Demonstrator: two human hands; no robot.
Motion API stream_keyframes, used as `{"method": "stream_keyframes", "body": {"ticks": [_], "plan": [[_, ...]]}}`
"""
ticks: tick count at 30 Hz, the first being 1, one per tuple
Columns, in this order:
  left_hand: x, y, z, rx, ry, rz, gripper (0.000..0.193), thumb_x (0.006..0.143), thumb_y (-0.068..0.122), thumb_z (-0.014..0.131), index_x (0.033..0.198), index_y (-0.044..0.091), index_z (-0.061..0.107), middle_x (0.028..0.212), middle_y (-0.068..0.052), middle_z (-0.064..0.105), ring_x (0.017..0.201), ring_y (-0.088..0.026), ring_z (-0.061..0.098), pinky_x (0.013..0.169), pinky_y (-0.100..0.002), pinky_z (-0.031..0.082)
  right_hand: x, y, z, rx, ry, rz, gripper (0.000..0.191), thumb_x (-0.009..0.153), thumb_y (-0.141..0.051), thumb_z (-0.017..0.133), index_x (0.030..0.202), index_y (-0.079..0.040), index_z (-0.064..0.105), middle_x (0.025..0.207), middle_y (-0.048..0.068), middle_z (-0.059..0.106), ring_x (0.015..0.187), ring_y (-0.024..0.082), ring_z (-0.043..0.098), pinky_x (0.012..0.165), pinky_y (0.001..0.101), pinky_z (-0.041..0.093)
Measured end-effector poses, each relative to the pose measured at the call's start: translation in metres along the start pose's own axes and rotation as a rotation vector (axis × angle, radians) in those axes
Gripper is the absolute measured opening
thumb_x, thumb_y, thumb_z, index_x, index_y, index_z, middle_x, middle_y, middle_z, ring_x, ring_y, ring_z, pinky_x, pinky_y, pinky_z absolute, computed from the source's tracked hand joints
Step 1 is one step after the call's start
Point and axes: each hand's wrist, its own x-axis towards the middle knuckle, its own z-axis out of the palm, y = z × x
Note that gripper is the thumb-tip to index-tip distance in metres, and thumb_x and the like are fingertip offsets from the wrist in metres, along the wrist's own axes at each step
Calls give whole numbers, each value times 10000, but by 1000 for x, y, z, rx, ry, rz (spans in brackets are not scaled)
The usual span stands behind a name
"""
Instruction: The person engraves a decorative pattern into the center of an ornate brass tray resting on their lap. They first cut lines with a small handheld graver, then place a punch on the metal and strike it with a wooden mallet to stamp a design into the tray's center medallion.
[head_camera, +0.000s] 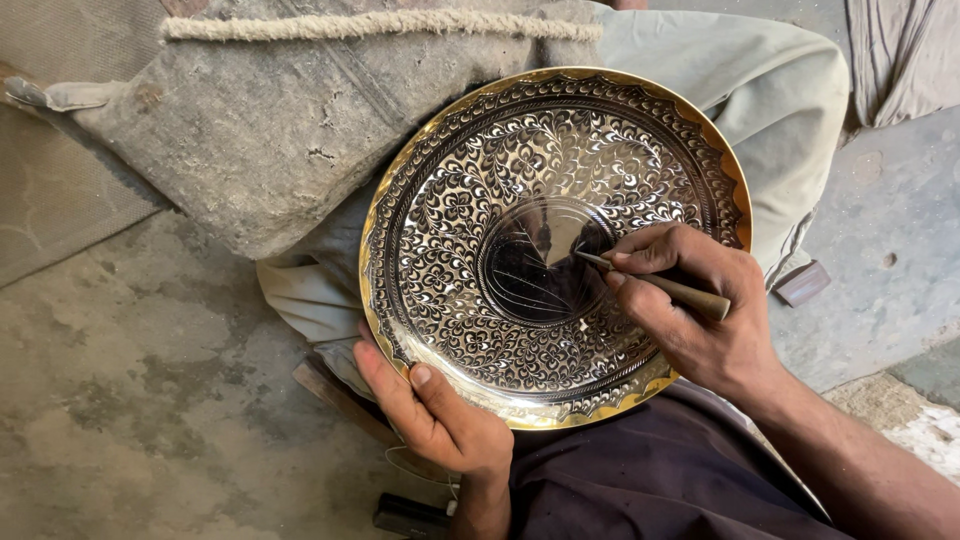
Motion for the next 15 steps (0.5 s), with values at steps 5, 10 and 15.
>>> {"method": "stream_keyframes", "body": {"ticks": [5,10,15], "plan": [[1,2,-1,8,-40,24,526,1136,3,304,1630,-90,148,1705,-297,250,1566,-357,374,1303,-451,375,0,-2,-1,-42,-19,-8,111,925,-79,695,961,19,658,1087,125,729,888,124,748,719,237,617],[1,1,-1,13,-32,45,521,1138,-7,303,1634,-71,157,1715,-281,244,1578,-357,364,1312,-463,371,0,-3,-2,-71,-31,-19,102,910,-70,704,944,16,660,1079,127,731,886,125,740,733,242,605],[2,2,0,16,-37,63,513,1144,-10,307,1634,-68,167,1718,-275,241,1582,-357,365,1318,-466,375,0,-4,-3,-120,-50,-48,105,895,-70,711,944,14,672,1050,121,741,877,128,749,734,244,605]]}}
